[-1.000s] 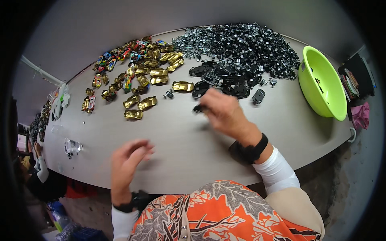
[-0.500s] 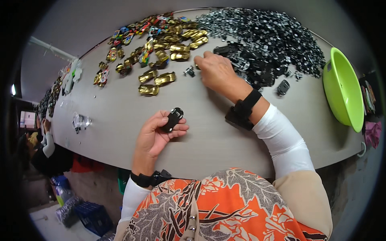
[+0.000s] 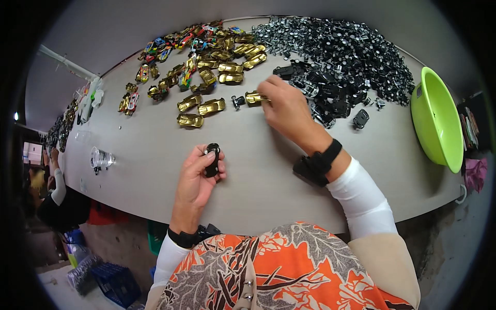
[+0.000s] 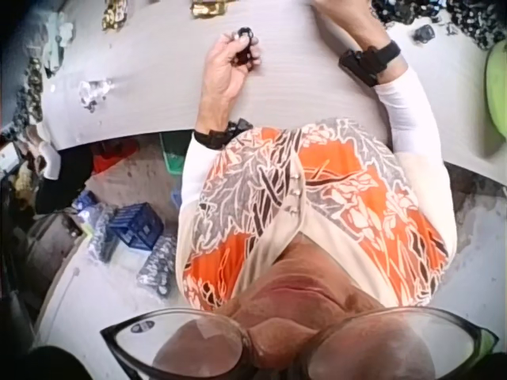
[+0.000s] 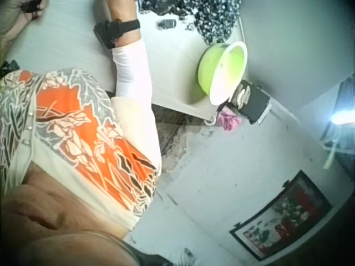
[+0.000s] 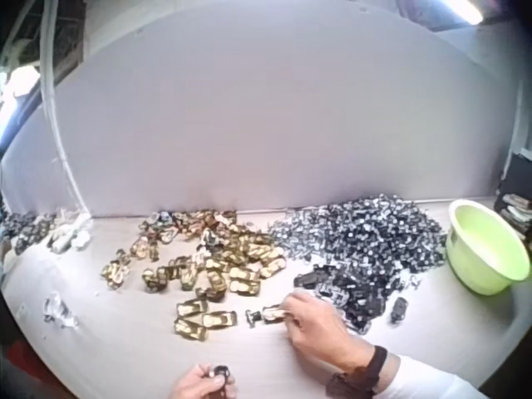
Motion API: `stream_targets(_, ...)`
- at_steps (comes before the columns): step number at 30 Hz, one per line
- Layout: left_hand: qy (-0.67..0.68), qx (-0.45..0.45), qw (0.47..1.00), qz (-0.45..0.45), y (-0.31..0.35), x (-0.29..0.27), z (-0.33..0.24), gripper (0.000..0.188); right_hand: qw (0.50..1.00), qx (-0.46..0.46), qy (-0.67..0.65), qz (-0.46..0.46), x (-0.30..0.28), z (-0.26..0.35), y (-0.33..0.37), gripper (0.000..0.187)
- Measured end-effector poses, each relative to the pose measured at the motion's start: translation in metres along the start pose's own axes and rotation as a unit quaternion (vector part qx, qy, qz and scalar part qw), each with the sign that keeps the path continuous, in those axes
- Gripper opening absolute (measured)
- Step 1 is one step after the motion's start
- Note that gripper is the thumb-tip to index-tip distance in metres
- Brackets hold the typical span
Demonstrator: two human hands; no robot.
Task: The person assembles small toy cars by hand at a workbench. They pick up a black chassis and a colored body, fit the body onto the chassis, and place the completed car on the table. This process is repeated for multiple cars using different colored bodies.
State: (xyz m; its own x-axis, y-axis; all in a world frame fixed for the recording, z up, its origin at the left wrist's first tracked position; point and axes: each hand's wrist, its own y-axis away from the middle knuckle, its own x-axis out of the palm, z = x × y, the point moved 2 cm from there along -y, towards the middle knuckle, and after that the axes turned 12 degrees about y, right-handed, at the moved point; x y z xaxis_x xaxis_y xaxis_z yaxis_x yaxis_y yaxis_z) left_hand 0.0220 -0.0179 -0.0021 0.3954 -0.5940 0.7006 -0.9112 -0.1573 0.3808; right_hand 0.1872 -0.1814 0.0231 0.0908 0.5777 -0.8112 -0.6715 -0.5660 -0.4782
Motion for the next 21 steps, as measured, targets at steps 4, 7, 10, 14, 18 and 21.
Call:
stream_targets(4,0.062,-0.011,0.998,0.015,0.001,-0.003,0.002,0.016,0.988,-0.069,0.11,0.087,0.021,0.002,-0.011,0.019)
stream_targets(7,0.013,0.044,0.999,0.013,0.006,-0.007,0.002,0.021,0.992,-0.108,0.028,0.054,0.02,0.011,-0.006,0.024)
stream_targets(10,-0.021,0.069,0.997,-0.002,0.011,0.0,0.002,0.027,0.856,0.122,-0.447,0.231,0.003,0.025,0.01,0.025)
stream_targets(14,-0.048,0.012,0.998,0.04,0.011,0.012,0.003,0.03,0.697,0.232,-0.578,0.356,-0.012,0.039,0.038,0.029)
stream_targets(18,-0.064,-0.028,0.996,0.052,0.011,0.022,0.008,0.025,0.638,0.254,-0.638,0.349,-0.015,0.042,0.056,0.029)
stream_targets(21,-0.077,-0.049,0.995,0.049,0.009,0.016,0.018,0.024,0.708,0.251,-0.57,0.332,-0.008,0.039,0.066,0.032)
